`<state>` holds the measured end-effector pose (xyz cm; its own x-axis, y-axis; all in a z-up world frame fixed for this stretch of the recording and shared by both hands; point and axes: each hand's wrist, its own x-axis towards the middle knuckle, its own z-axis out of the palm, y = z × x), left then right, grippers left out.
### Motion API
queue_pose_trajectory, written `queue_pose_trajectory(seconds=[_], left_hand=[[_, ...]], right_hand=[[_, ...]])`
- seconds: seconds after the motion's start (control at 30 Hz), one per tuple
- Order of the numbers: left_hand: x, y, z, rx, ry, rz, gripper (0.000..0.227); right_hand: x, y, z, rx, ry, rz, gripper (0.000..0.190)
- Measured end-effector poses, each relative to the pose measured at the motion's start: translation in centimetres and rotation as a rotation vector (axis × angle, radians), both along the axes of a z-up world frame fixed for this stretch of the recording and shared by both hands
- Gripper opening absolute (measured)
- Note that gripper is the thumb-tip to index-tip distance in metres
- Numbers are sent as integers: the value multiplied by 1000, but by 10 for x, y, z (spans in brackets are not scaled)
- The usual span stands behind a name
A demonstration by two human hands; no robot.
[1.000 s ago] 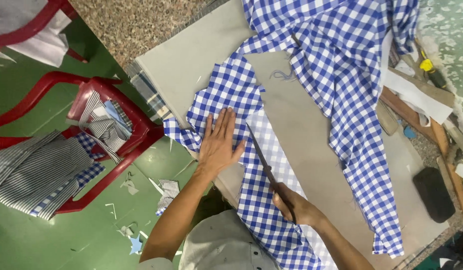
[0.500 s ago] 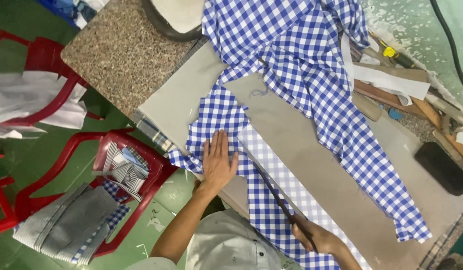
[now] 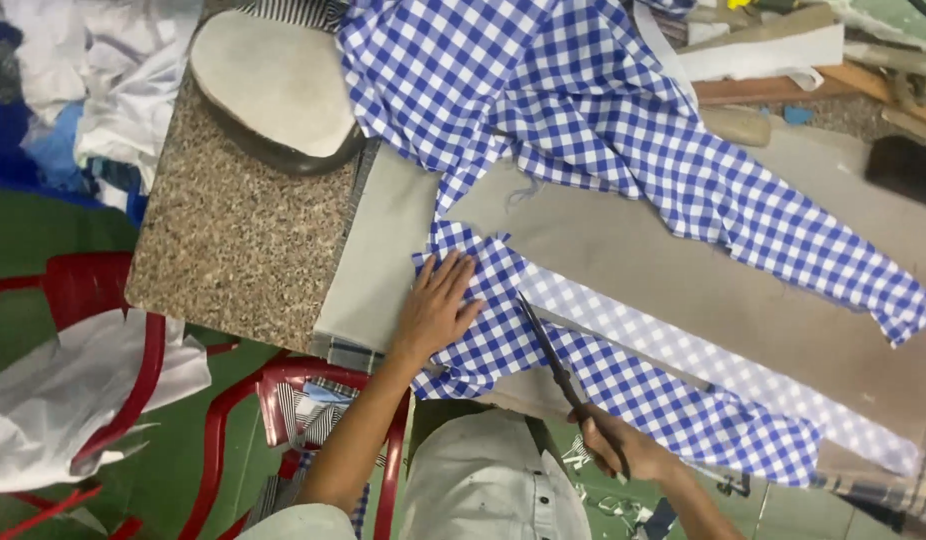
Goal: The person cuts a blue and white checkered fabric with scissors, then places white tape on the fabric and irons it with a steam iron. The person uses a black pad to press the fabric while ironing.
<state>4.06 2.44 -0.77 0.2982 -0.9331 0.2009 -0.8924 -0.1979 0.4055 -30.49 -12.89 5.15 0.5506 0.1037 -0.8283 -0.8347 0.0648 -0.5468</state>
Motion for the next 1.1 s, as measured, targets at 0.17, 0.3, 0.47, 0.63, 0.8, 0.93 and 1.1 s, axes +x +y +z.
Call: queue_pose_trajectory(seconds=[0.17,0.3,0.47,0.63,0.8,0.93,1.1], left_hand=[[3,-5,-12,-31,-4,14,61],[0,1,-14,-4,37,44,60],[3,1,-11,-12,130,31,59],[6,0,-6,-65,208,21,53],[6,1,-9,-57,218,29,53],[5,2,-13,-80,195,24,53],[3,-1,-7,-81,218,39,51]], right_hand=[[39,65,10,2,-118,-317,62],[60,103,7,-80,-85,-388,71],[96,137,4,-58,-146,-611,62],[131,155,9,-190,-62,-668,51],[147,156,21,-168,-105,-738,62],[150,149,5,-131,-165,-751,56],[145,132,17,-55,-217,-803,57]])
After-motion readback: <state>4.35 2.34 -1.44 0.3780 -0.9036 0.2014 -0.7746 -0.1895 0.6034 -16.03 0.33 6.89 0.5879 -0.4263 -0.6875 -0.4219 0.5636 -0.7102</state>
